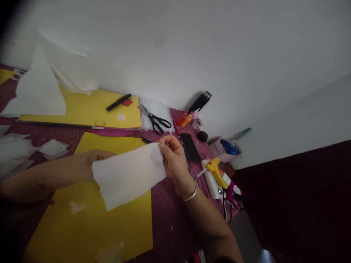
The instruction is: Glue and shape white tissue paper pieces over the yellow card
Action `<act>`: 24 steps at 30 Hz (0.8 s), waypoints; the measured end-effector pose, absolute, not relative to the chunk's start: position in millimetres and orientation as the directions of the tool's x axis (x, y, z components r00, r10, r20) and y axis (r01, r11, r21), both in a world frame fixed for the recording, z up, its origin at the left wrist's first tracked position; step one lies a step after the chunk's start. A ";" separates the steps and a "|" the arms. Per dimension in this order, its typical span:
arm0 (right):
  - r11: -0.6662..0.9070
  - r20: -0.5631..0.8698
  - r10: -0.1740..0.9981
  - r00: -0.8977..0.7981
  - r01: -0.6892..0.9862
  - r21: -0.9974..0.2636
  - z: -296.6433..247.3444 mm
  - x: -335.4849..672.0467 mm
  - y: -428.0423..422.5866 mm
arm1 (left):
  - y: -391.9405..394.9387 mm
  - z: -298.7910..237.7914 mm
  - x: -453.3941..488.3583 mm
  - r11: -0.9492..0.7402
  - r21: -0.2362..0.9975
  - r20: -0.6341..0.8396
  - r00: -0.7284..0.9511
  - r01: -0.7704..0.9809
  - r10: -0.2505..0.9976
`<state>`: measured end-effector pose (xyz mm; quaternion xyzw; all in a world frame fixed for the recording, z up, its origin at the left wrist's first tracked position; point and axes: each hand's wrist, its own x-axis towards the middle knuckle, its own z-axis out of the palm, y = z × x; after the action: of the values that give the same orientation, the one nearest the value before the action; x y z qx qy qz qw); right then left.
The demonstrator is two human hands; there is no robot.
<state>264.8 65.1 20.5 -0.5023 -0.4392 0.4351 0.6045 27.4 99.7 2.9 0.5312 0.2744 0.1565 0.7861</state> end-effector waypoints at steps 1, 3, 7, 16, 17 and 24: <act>0.125 0.101 0.960 0.263 -0.076 -0.989 21.3 266.6 66.0 | 101.0 2.2 26.0 0.402 0.915 -0.239 0.771 -0.024 0.591; 0.132 0.114 0.949 0.294 -0.044 -0.990 21.7 269.3 67.7 | 104.3 0.7 25.7 0.424 0.894 -0.208 0.708 -0.142 0.675; 0.119 0.125 0.938 0.324 0.037 -0.992 19.1 272.0 70.7 | 109.3 -3.1 30.3 0.534 0.820 -0.265 0.692 -0.205 0.672; 0.112 0.134 0.920 0.369 0.080 -0.990 11.7 276.5 75.7 | 106.4 -4.5 39.1 0.202 0.976 -0.151 0.411 -0.082 0.899; 0.116 0.136 0.923 0.360 0.077 -0.990 11.1 276.7 75.6 | 103.3 -1.8 41.1 0.151 0.986 -0.119 0.322 -0.074 0.939; 0.116 0.131 0.984 0.119 0.124 -0.986 6.5 275.1 70.3 | 86.5 9.6 46.0 -0.141 0.983 0.127 0.117 0.118 0.985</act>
<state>275.1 70.3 6.5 -0.5270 -0.5256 0.4053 0.5307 46.0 86.5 9.6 0.5897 0.4675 0.4721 0.4591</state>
